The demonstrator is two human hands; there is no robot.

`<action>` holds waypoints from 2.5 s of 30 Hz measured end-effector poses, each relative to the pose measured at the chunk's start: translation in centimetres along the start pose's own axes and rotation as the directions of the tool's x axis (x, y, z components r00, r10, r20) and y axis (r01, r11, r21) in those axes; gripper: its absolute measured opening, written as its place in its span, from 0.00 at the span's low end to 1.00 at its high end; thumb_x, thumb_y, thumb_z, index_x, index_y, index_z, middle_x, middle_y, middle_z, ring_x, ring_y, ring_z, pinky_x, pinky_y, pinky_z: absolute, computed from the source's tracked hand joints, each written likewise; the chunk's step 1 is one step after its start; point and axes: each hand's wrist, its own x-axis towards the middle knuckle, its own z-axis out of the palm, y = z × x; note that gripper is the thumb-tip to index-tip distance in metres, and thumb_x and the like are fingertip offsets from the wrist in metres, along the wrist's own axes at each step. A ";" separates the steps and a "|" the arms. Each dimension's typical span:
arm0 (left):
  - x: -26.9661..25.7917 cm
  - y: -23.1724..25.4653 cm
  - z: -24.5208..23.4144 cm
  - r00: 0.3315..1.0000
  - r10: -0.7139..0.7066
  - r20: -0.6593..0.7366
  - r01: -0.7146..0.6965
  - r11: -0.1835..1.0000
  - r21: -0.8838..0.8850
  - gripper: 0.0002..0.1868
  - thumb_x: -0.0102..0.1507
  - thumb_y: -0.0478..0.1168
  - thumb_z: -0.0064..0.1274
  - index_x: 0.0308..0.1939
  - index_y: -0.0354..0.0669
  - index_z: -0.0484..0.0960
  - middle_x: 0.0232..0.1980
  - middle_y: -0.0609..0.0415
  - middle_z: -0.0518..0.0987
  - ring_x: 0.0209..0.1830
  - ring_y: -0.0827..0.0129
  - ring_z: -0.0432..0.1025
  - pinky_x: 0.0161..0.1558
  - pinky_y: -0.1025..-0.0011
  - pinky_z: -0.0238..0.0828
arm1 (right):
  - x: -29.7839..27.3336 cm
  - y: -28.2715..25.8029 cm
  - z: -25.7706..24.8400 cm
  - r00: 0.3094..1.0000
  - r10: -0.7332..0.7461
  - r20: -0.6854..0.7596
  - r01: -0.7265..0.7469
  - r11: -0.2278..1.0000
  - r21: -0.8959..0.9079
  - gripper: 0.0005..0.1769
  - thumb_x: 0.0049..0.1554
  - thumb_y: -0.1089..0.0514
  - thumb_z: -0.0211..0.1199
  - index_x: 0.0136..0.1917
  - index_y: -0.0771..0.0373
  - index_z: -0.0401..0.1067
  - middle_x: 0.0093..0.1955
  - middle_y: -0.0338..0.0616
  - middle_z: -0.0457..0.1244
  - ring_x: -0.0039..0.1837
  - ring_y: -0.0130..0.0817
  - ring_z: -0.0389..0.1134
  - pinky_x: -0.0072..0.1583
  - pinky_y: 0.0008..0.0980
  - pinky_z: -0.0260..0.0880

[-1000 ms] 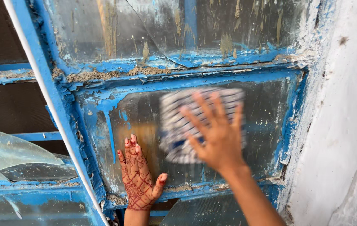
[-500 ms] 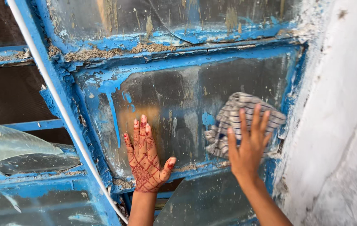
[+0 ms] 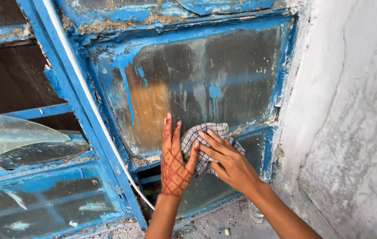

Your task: The person sprays cleaning liquid onto a window pane and wipes the surface with a cloth, handling the pane and the bottle by hand.

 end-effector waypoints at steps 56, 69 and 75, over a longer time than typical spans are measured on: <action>-29.8 -13.0 11.8 0.948 -0.040 -0.316 -0.030 0.976 -0.215 0.18 0.60 0.42 0.59 0.52 0.41 0.82 0.42 0.44 0.87 0.45 0.58 0.83 0.49 0.65 0.78 | -23.6 10.0 13.6 0.720 0.495 -0.487 -0.250 0.839 0.483 0.49 0.45 0.63 0.67 0.75 0.35 0.57 0.36 0.40 0.65 0.29 0.28 0.64 0.32 0.37 0.69; -30.2 -12.7 12.0 0.952 -0.048 -0.301 0.015 0.994 -0.111 0.17 0.62 0.42 0.58 0.53 0.41 0.82 0.43 0.46 0.87 0.44 0.61 0.83 0.49 0.65 0.79 | -19.7 6.7 9.7 0.784 0.268 -0.560 -0.219 0.963 0.155 0.41 0.45 0.59 0.66 0.70 0.41 0.59 0.28 0.42 0.64 0.27 0.33 0.68 0.33 0.38 0.68; -30.5 -11.7 11.3 0.950 -0.262 -0.168 0.250 0.964 -0.093 0.20 0.63 0.45 0.55 0.58 0.46 0.79 0.40 0.46 0.87 0.36 0.56 0.83 0.45 0.64 0.80 | -20.8 6.4 12.2 0.872 0.111 -0.477 -0.114 0.993 0.023 0.40 0.45 0.60 0.67 0.69 0.42 0.61 0.28 0.41 0.66 0.29 0.33 0.70 0.35 0.37 0.69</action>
